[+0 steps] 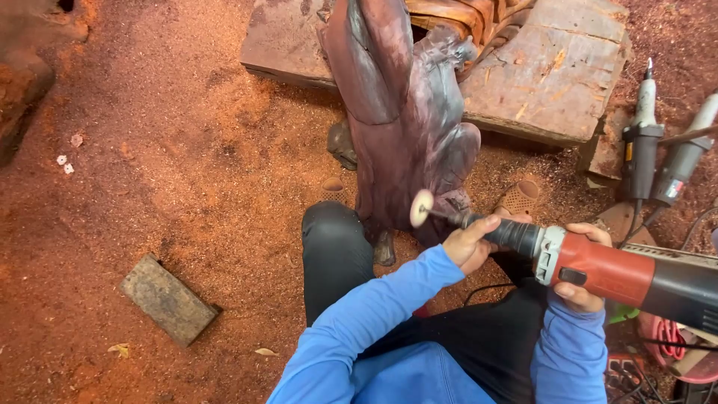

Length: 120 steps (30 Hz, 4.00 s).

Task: Sanding a large wooden statue using a handheld rotary power tool with a sanding disc.

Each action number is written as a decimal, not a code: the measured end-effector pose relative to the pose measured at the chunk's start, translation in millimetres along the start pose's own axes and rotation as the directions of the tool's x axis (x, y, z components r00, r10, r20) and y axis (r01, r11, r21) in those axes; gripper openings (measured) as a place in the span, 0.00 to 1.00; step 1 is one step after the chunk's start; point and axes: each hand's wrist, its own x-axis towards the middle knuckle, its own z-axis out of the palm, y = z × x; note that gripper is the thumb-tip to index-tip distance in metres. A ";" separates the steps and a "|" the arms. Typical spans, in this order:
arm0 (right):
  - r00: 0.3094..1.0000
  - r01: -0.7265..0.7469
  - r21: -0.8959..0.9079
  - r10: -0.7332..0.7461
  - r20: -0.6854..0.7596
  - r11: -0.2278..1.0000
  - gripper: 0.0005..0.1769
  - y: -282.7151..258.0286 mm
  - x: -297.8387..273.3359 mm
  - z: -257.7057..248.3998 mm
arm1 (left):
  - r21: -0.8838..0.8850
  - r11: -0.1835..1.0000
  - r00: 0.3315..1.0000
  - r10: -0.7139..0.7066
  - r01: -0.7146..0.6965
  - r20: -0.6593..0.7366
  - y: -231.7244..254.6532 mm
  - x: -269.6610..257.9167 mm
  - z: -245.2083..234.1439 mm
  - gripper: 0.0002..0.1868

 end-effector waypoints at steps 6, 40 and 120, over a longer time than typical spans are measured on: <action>0.998 0.042 0.032 -0.040 -0.057 0.999 0.52 8.6 -9.3 -1.0 | -0.013 1.000 1.000 0.015 -0.015 0.021 1.1 1.8 3.9 0.30; 0.996 0.092 -0.133 -0.092 0.008 0.987 0.51 -8.6 -17.8 50.6 | -0.218 0.967 0.982 0.157 -0.131 0.109 2.9 -9.7 -8.5 0.24; 0.962 -0.165 0.515 0.252 -0.103 0.841 0.52 -24.4 46.6 339.6 | 0.847 0.122 0.856 -0.055 0.517 -0.515 299.9 57.1 17.1 0.12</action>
